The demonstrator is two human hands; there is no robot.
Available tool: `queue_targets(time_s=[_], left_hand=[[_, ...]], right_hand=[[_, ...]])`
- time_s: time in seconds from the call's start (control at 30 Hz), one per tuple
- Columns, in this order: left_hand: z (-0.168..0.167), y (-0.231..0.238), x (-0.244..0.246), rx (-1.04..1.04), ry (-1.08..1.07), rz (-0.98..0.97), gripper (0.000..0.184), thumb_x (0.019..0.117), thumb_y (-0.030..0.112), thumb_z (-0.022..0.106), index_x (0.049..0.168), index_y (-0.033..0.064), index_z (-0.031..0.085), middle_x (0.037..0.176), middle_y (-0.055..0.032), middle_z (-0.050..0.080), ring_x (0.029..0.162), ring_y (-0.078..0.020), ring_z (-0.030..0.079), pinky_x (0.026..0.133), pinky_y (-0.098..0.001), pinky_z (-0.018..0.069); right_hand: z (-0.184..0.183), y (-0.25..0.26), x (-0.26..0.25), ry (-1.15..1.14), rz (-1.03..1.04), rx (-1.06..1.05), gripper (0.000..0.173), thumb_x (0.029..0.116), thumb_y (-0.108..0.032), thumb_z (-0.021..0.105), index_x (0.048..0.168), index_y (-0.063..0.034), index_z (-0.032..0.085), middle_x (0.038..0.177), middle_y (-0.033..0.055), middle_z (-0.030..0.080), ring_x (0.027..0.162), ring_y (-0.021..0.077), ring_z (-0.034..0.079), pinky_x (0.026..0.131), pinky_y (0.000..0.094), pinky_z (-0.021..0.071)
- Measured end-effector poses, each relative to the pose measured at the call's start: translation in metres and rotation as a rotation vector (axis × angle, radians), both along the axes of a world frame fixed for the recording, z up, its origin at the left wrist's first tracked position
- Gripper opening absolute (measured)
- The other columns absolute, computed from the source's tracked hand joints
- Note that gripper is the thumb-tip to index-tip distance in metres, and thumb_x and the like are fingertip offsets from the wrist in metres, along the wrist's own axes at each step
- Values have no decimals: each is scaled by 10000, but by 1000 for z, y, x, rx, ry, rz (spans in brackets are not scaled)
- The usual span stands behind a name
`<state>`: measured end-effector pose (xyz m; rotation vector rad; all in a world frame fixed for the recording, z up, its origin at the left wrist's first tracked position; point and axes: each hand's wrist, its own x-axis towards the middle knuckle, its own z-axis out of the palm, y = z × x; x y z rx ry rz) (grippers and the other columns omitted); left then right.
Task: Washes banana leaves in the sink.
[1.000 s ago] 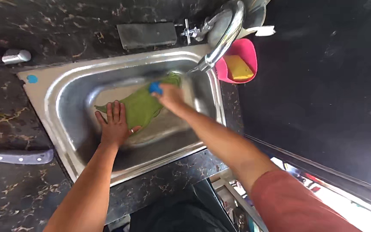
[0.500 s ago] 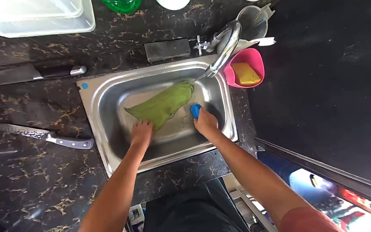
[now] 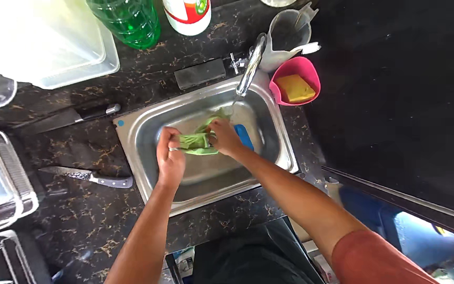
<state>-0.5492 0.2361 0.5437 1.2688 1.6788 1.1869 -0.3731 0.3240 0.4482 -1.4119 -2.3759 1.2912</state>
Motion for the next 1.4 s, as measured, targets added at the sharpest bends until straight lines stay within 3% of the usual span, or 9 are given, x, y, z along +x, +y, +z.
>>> queue_targets(time_s=[0.27,0.43,0.53,0.67,0.73,0.87,0.97,1.1,1.4], left_hand=[[13,0,-41,-98,-277,313,269,1020,144,313,997,200,575,944,95,631,866,-27,615,767,-245,529],[-11,-19,-36,-193,-448,454,259,1058,161,307,1002,182,559,923,67,613,893,-69,604,849,-308,523],[-9,-22,-28,-222,-321,322,265,1031,208,322,1028,191,586,916,89,633,855,-30,617,786,-265,542],[14,-20,-34,-209,-280,136,297,980,180,313,981,200,609,859,82,627,760,-32,605,685,-241,532],[27,-21,-41,-213,-268,53,278,959,186,335,968,203,613,846,78,630,743,-31,605,663,-230,527],[39,-25,-44,-229,-184,-87,258,965,212,380,972,160,633,853,52,640,756,-49,617,677,-250,537],[44,-28,-49,-189,-206,-59,236,980,258,409,971,179,632,850,61,647,748,-47,623,673,-245,546],[39,-40,-59,-129,-315,87,227,980,232,410,970,218,637,882,85,654,766,-29,624,680,-219,542],[3,-32,-36,-211,-468,442,253,1020,186,348,963,230,590,837,96,638,759,-34,632,677,-249,557]], right_hand=[[20,55,24,475,-47,-303,236,1048,-113,482,1135,24,654,1062,162,667,964,217,653,880,408,557],[18,58,25,368,108,-250,215,1011,-54,502,1180,14,617,1185,172,668,1124,254,646,991,448,533],[2,31,-5,271,304,-155,678,803,-105,756,1447,-122,546,1440,121,565,1353,281,516,1141,504,438],[-27,7,-38,275,355,-192,483,953,-201,710,1424,-199,605,1622,132,389,1511,301,345,1223,532,327],[-25,6,-47,459,341,-298,337,938,-116,689,1273,-85,675,1599,143,425,1505,269,365,1230,486,330],[22,4,-63,658,425,-455,525,859,67,661,1373,12,570,1316,177,637,1258,256,590,1103,448,470],[25,15,-61,524,539,-275,211,874,-78,716,1072,-8,740,1011,140,691,1037,265,625,982,452,483],[17,39,-29,370,524,-236,283,866,-209,778,1072,-25,711,1146,134,688,1146,269,615,1028,466,486],[44,73,58,236,273,-251,328,922,-29,663,1249,-40,649,991,149,676,891,250,658,841,470,566]])
